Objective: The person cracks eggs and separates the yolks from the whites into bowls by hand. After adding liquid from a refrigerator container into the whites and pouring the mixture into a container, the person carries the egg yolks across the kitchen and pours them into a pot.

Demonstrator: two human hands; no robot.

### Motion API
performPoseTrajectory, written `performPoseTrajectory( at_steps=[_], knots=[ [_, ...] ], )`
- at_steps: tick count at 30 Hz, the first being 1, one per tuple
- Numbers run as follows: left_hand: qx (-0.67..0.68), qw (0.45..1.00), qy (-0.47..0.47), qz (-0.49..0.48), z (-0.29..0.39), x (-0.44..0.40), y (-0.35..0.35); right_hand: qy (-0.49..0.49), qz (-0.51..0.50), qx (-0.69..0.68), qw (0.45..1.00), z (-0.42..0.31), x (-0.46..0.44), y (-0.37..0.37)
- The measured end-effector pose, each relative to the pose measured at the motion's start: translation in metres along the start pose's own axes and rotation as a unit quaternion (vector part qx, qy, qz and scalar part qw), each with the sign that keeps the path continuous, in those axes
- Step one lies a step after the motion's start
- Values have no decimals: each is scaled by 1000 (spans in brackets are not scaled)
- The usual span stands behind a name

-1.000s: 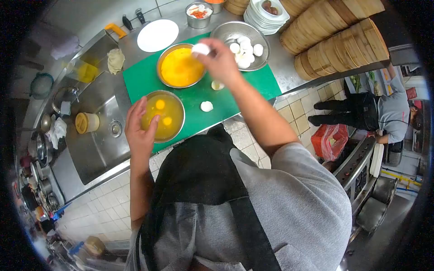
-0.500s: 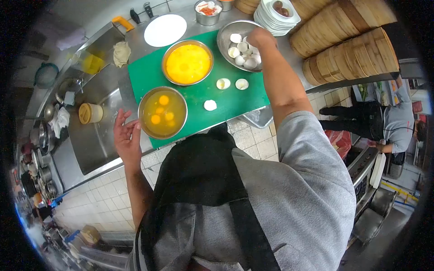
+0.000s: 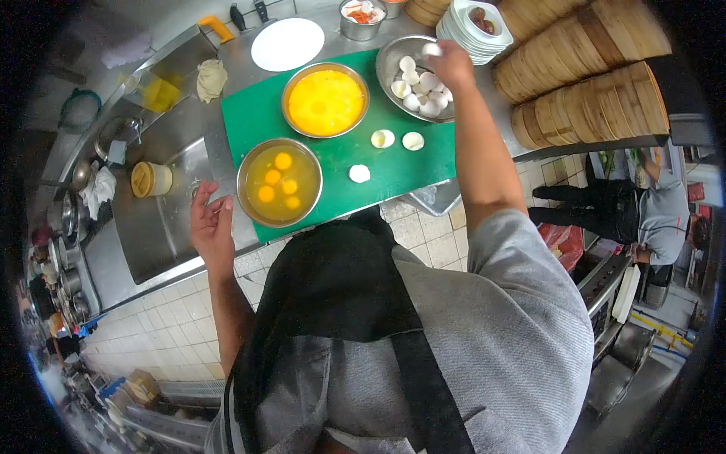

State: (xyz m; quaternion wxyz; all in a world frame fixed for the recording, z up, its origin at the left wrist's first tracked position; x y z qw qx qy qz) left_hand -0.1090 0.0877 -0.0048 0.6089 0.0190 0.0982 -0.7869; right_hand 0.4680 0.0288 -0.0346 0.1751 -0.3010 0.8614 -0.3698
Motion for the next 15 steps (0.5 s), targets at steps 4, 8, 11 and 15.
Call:
performPoseTrajectory(
  at_steps=[4,8,11,15],
  knots=[
    [-91,995,-29,9,-22,-4,-8,-57,14,-155,986,-74,66,-10],
    [-172,983,-57,-10,-31,-7,-3,-179,-118,-267,940,-146,175,29],
    [-135,985,-105,-14,-47,-6,2,-274,-162,-167,933,-178,231,46],
    [-107,988,-110,-22,-50,-5,6,-319,-155,-182,917,-187,257,56]
  ],
)
Point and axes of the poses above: each hand's wrist, its own x-axis away from the middle knuckle, its own y-axis out of the palm, z = x × y, the point moved 7 cm from there along -x, towards the middle knuckle, and after that the axes turned 2 degrees about y, right-handed, at the moved point
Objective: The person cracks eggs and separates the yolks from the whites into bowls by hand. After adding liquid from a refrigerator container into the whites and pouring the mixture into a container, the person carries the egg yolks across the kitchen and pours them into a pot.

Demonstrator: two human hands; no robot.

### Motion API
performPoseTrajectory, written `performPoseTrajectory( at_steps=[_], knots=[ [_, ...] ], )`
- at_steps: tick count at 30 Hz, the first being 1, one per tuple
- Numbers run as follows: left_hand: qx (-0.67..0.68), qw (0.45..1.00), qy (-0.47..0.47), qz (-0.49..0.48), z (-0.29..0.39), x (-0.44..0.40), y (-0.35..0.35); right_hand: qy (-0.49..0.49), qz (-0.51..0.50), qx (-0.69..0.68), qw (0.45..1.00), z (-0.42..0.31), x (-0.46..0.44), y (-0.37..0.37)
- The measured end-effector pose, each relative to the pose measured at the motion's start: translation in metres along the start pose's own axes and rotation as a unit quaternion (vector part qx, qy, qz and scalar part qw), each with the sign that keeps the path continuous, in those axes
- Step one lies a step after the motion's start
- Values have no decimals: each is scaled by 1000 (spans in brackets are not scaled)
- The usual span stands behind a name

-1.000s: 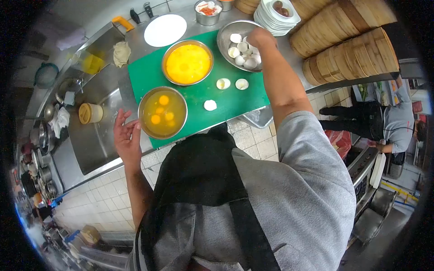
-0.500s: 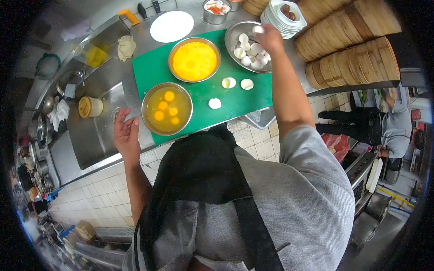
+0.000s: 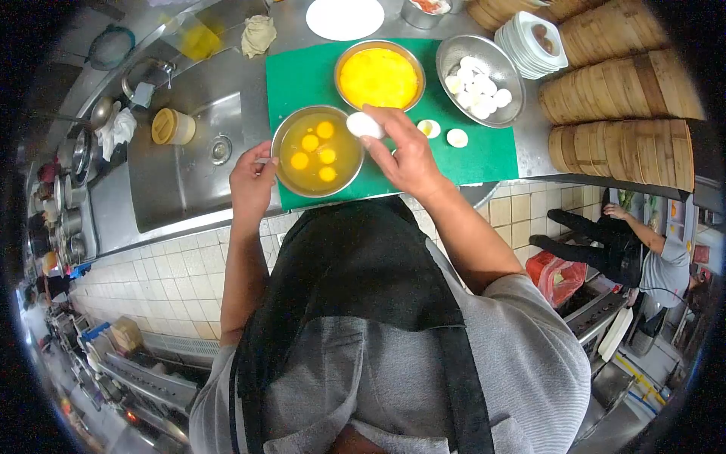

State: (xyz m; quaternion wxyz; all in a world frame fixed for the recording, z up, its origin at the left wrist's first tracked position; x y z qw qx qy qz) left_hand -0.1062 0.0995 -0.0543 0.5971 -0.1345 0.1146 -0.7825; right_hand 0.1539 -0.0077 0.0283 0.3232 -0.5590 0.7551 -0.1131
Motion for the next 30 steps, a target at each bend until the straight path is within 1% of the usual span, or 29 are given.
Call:
performPoseTrajectory(
  at_steps=[2,3,5,6,7,9,11,14,18,20,21,23,24,26,30],
  knots=[
    [-11,1000,7,-8,-1,0,0,70,-17,-29,997,11,3,3],
    [-24,999,15,-17,0,0,1,69,-19,-29,997,16,4,6],
    [-23,999,17,-18,-2,1,0,134,-18,-146,980,35,10,11],
    [-22,999,20,-20,-1,1,1,134,-19,-146,980,34,10,11],
    [-21,999,19,-20,0,1,2,126,-14,-132,983,31,9,10],
    [20,1000,-15,-2,0,2,1,119,-13,-120,986,26,8,9],
    [21,1000,-18,-1,1,3,1,59,-15,-55,997,14,6,8],
    [23,1000,-20,-3,1,1,2,37,-13,-58,998,8,6,11],
    [25,999,-25,-10,1,2,2,42,-37,-38,998,3,5,13],
    [21,999,-26,-18,0,2,3,83,-40,-62,994,8,5,14],
    [17,999,-26,-27,0,2,3,83,-41,-62,994,9,4,14],
    [22,999,-27,-27,1,2,4,22,-40,-6,999,1,2,13],
    [27,999,-26,-27,2,2,4,22,-41,-6,999,0,1,13],
    [32,999,-26,-19,0,1,4,-33,-13,26,999,-10,0,8],
    [25,999,-22,-9,6,2,3,-70,-15,80,994,-13,3,10]
  ],
)
Point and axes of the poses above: each hand's wrist, its own x-axis away from the middle knuckle, its own y-axis out of the palm, z = x × y, the point moved 7 cm from there along -x, towards the middle knuckle, and after that the axes turned 2 degrees about y, right-handed, at the moved point
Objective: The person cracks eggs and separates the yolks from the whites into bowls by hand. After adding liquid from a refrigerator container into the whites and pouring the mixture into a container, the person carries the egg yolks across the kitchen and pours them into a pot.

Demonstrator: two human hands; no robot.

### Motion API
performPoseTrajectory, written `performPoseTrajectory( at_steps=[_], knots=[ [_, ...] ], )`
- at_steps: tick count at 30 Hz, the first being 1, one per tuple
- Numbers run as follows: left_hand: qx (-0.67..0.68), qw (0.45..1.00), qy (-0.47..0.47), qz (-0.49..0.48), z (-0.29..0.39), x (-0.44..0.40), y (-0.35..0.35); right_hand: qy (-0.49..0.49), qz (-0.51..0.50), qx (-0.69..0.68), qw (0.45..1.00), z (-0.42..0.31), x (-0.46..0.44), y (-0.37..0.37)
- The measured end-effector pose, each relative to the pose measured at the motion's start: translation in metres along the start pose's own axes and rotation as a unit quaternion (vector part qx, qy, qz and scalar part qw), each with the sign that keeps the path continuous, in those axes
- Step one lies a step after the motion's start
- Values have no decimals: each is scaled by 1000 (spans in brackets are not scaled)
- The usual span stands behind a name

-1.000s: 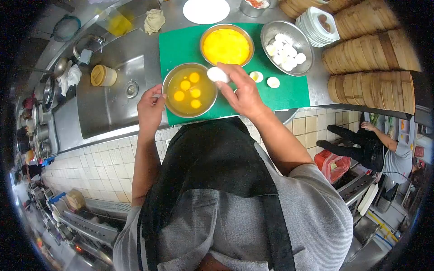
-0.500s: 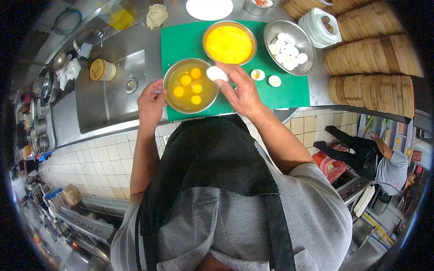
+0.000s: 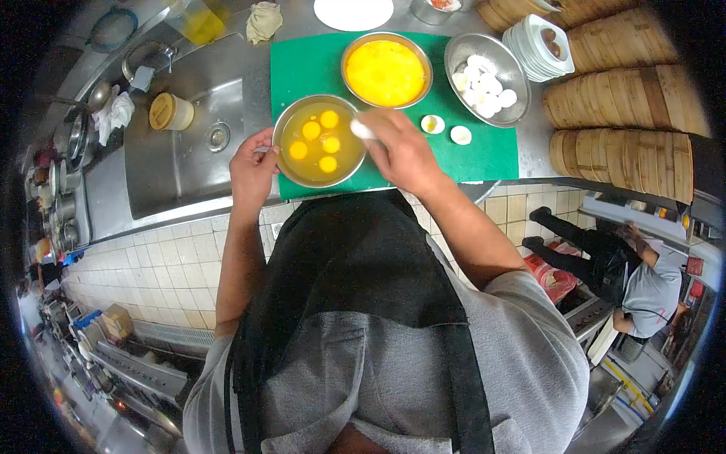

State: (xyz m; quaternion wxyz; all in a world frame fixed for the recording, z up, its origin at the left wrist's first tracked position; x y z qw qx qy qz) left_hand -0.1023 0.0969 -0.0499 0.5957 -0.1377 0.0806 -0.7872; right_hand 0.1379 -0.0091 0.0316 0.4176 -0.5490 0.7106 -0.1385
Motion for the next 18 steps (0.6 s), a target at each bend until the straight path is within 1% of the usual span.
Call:
performPoseTrajectory(
  at_steps=[2,3,5,6,8,9,10,11,12,13,14,15,16,17,18],
  knots=[
    [0,1000,1,1,-1,0,0,41,-71,4,997,12,5,11],
    [0,1000,5,3,-1,-1,0,39,-71,4,997,11,2,11],
    [7,1000,2,4,-4,-1,-1,11,-9,-28,1000,0,-1,1],
    [14,1000,3,3,-5,-1,-1,11,-8,-27,1000,0,-1,0],
    [20,1000,-4,1,-5,-2,1,34,-47,4,998,4,-1,6],
    [25,1000,-11,-1,-5,-2,1,35,-47,4,998,5,1,7],
    [26,1000,-10,-1,-2,-2,1,69,-52,-30,996,13,2,8],
    [-67,995,65,21,11,0,-2,102,-57,-65,991,18,3,9],
    [-159,977,137,39,27,4,-3,103,-59,-66,991,17,2,9],
    [-158,977,137,38,34,4,-1,147,-65,-116,980,22,0,9],
    [-203,955,214,45,53,7,4,191,-70,-166,965,26,1,10],
    [-246,924,288,51,73,12,11,191,-69,-166,965,27,1,11],
    [-247,923,290,52,85,11,16,236,-73,-255,935,32,4,18],
    [-198,927,318,-12,99,11,31,279,-77,-341,895,36,6,25],
    [-147,924,344,-75,109,12,45,277,-77,-341,895,34,5,25]
  ],
)
Point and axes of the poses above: each hand's wrist, its own x-axis away from the middle knuckle, its own y-axis out of the palm, z = x × y, the point moved 7 cm from there along -x, towards the middle knuckle, and after that the axes turned 2 degrees about y, right-handed, at the moved point
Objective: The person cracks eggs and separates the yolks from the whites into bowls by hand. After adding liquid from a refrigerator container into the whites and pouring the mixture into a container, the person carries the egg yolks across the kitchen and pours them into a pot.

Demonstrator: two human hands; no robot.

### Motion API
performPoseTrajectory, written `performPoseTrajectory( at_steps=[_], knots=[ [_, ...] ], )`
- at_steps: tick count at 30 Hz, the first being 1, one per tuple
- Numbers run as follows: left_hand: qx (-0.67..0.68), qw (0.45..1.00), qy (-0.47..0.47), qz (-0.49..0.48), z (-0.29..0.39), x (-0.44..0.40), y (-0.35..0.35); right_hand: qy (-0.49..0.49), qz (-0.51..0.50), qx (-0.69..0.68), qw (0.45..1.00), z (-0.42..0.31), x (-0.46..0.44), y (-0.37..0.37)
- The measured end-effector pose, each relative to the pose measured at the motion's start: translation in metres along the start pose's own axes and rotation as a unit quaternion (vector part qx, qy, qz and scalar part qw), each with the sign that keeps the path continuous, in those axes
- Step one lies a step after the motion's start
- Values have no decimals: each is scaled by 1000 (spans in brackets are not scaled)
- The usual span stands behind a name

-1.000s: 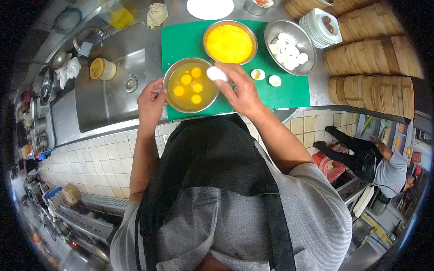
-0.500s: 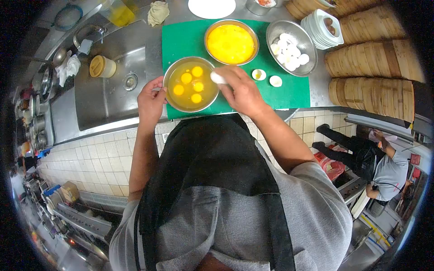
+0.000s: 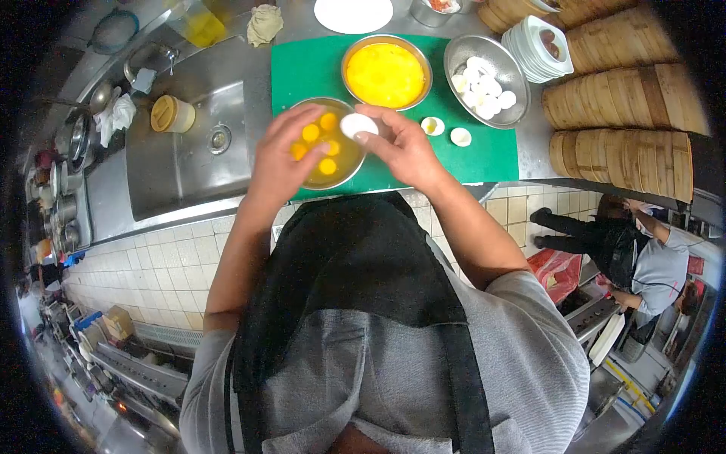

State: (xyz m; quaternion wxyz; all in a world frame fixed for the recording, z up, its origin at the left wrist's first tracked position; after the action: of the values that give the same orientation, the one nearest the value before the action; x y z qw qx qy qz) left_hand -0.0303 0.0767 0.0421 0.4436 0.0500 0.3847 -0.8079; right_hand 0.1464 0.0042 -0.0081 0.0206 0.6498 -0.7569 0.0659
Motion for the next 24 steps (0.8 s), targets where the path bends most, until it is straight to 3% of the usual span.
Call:
performPoseTrajectory(
  at_steps=[2,4,7,10,12,14,16,18,21,24],
  knots=[
    [52,998,11,-35,9,-11,16,22,-32,-125,991,-2,3,5],
    [107,991,25,-75,13,-17,28,26,-38,-126,991,-10,6,2],
    [374,912,-101,-133,-5,-17,62,34,-41,-135,989,-12,10,-13],
    [467,859,-157,-137,-8,-24,77,42,-21,-140,989,-6,19,-34],
    [456,861,-165,-152,0,-39,84,55,18,-161,985,-2,29,-50],
    [369,897,-190,-152,6,-61,92,45,41,-168,984,8,39,-64],
    [358,911,-145,-144,18,-94,112,54,68,-163,983,20,49,-74],
    [223,960,13,-167,48,-130,129,55,73,-180,979,25,57,-77],
    [184,969,62,-154,65,-158,146,66,104,-154,980,30,63,-78],
    [181,972,53,-141,46,-161,131,22,115,-108,987,23,57,-70]
  ],
)
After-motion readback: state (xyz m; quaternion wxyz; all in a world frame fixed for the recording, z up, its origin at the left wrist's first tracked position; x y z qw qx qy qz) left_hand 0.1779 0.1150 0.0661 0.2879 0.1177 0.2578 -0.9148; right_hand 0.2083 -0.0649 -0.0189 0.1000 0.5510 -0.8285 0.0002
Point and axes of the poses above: each hand's wrist, its own x-axis away from the middle knuckle, its own y-axis out of the palm, z = x × y, the point moved 7 cm from there along -x, towards the middle knuckle, and after that the axes turned 2 degrees about y, right-handed, at the moved point
